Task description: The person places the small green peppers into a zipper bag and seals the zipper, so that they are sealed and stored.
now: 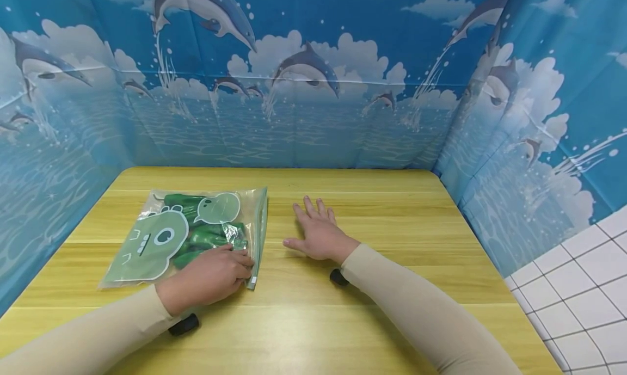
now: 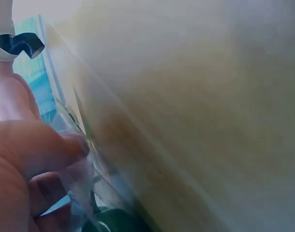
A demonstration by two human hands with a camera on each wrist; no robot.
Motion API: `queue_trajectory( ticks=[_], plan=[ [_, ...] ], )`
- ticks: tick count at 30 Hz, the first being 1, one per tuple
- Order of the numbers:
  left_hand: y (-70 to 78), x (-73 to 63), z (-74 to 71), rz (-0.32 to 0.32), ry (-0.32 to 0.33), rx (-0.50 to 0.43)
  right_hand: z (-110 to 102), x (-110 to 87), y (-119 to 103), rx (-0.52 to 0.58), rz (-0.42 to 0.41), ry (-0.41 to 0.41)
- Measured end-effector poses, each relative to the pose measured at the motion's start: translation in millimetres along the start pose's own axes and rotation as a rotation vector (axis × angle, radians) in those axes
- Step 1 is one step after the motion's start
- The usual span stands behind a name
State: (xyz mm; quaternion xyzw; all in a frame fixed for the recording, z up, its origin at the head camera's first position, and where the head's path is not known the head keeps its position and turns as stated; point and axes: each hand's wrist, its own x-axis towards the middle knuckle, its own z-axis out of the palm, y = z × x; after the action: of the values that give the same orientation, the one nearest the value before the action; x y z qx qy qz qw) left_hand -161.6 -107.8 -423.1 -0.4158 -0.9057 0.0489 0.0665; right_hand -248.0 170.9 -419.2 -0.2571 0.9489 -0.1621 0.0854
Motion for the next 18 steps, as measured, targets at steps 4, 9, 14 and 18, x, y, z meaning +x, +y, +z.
queue_trajectory(
  ticks=[4, 9, 14, 18],
  plan=[
    [-0.2, -1.3, -5.0, -0.061, 0.024, -0.110, 1, -0.7, -2, 0.008, -0.027, 0.002],
    [-3.4, -3.7, -9.5, -0.103, 0.070, -0.196, 1, -1.9, -5, 0.027, -0.064, 0.005],
    [-9.0, -5.5, -10.5, -0.111, 0.113, -0.222, 0, -3.7, -10, 0.064, -0.084, 0.002],
    [-11.8, -7.2, -12.7, -0.138, 0.126, -0.260, 0, -4.5, -13, 0.089, -0.102, 0.000]
  ],
)
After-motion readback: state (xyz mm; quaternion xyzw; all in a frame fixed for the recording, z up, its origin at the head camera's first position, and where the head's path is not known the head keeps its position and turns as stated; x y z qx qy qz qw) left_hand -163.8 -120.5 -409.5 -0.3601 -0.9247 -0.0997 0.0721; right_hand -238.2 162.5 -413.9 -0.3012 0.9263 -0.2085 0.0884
